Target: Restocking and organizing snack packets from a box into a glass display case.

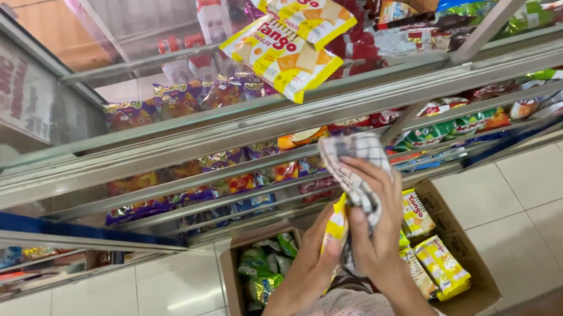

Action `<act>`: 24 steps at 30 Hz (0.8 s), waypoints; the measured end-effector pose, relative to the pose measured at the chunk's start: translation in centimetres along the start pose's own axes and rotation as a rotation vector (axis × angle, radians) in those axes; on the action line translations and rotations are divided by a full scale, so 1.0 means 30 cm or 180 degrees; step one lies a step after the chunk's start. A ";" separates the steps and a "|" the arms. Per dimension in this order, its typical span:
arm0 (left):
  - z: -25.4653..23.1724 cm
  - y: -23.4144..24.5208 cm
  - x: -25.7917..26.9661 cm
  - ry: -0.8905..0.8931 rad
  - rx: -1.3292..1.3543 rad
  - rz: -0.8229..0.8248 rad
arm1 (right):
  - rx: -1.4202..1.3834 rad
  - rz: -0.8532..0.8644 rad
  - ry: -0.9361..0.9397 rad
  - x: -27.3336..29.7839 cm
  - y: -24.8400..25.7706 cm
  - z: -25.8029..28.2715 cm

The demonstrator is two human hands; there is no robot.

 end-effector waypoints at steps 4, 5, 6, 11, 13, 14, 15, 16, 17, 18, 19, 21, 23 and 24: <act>-0.114 0.010 -0.032 0.0147 -0.0195 0.0098 | -0.0369 0.0180 -0.0478 0.039 -0.001 -0.183; -0.118 0.014 -0.033 0.0328 -0.0220 0.0176 | -0.0599 0.0172 -0.0753 0.058 -0.007 -0.237; -0.121 0.017 -0.036 0.0503 -0.0241 0.0261 | -0.0822 0.0162 -0.1026 0.078 -0.012 -0.293; -0.102 0.081 -0.007 0.0917 -0.0762 0.0095 | -0.1135 -0.0499 -0.1850 0.168 0.000 -0.503; -0.083 0.102 0.009 0.0938 -0.0665 -0.0052 | -0.1407 -0.0708 -0.2179 0.118 0.031 -0.468; -0.064 0.112 0.027 0.0886 -0.0139 -0.0283 | -0.2236 -0.0665 -0.2647 0.096 0.022 -0.451; -0.044 0.122 0.045 0.0830 0.0386 -0.0513 | -0.3075 -0.0610 -0.3097 0.076 0.008 -0.424; -0.051 0.105 0.037 0.0837 0.0389 -0.0511 | -0.3072 -0.0614 -0.3105 0.081 0.016 -0.446; -0.061 0.100 0.029 0.0775 0.0637 -0.0729 | -0.3547 -0.0499 -0.3361 0.096 -0.003 -0.466; -0.071 0.095 0.023 0.0711 0.0887 -0.0949 | -0.4022 -0.0376 -0.3614 0.111 -0.020 -0.481; -0.066 0.065 0.008 0.0718 0.0891 -0.0950 | -0.4017 -0.0379 -0.3622 0.178 -0.039 -0.523; -0.101 0.043 -0.032 0.0202 -0.0306 -0.1161 | -0.4445 0.0206 -0.2810 0.255 -0.091 -0.560; -0.133 0.043 -0.043 -0.0081 -0.0811 -0.1193 | -0.4810 0.0719 -0.2354 0.344 -0.110 -0.559; -0.160 0.041 -0.047 -0.0374 -0.1314 -0.1221 | -0.5135 0.1234 -0.1861 0.388 -0.118 -0.534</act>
Point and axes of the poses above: each hand's wrist, its own x-axis away from the middle knuckle, its own y-axis out of the back of the hand, z = x × y, the point moved 7 cm from there along -x, towards the middle knuckle, and after that the axes turned 5 degrees about -y, right-handed, at the moved point
